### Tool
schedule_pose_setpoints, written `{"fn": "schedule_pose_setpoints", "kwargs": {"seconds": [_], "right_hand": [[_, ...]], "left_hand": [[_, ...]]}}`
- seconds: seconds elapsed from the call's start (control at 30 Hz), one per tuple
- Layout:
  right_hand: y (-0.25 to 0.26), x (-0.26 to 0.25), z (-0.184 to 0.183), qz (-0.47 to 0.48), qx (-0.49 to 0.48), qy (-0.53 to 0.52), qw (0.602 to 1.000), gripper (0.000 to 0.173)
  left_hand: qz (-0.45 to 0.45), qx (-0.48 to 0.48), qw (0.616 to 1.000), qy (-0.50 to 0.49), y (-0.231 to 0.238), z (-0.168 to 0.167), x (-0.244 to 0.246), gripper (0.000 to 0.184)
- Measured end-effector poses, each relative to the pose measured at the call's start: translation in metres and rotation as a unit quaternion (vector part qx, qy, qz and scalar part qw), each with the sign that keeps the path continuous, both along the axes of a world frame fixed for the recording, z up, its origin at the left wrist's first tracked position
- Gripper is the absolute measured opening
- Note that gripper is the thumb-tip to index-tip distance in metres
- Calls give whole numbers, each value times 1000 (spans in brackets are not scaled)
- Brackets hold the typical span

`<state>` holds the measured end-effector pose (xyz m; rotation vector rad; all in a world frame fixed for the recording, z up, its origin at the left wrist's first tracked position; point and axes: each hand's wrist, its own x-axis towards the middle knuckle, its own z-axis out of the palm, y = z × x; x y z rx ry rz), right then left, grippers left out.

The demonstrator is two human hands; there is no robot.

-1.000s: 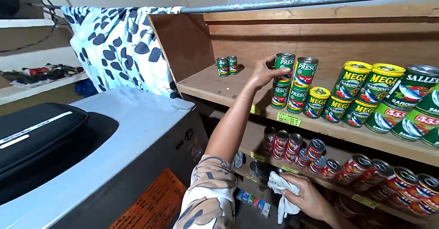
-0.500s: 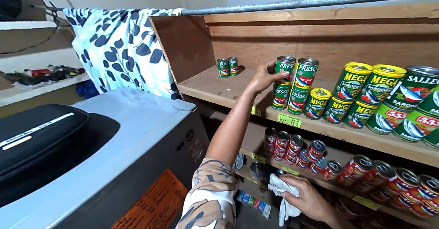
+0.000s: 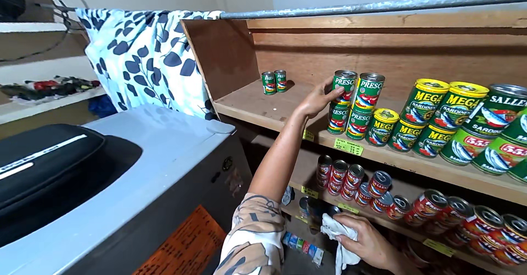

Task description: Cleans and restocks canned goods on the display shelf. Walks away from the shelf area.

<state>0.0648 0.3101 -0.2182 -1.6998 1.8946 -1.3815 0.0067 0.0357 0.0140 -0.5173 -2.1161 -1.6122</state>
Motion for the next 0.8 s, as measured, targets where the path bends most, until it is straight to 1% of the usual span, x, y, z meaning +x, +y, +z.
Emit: {"fn": "schedule_pose_setpoints", "kwargs": {"seconds": [0.03, 0.1, 0.13, 0.17, 0.27, 0.4, 0.6, 0.8], "right_hand": [[0, 0, 0, 0, 0, 2, 1000, 35], [1, 0, 0, -3, 2, 5, 1000, 35], [2, 0, 0, -5, 3, 6, 1000, 35], [2, -1, -1, -7, 7, 6, 1000, 35], [2, -3, -5, -8, 4, 18, 1000, 36], [-2, -2, -6, 6, -1, 21, 1000, 34], [-5, -1, -5, 5, 13, 10, 1000, 35], [-11, -2, -5, 13, 31, 3, 999, 35]], "left_hand": [[-1, -9, 1000, -3, -1, -2, 1, 54], [26, -30, 998, -40, -2, -9, 6, 79], [51, -47, 996, -62, -3, -15, 9, 86], [71, -69, 992, -83, -4, -20, 11, 87], [78, -109, 983, -128, -7, -35, 14, 76], [83, -112, 983, -121, -6, -43, 15, 62], [94, -91, 986, -102, -4, -51, 16, 59], [102, -89, 986, -101, 0, -57, 16, 60]]}}
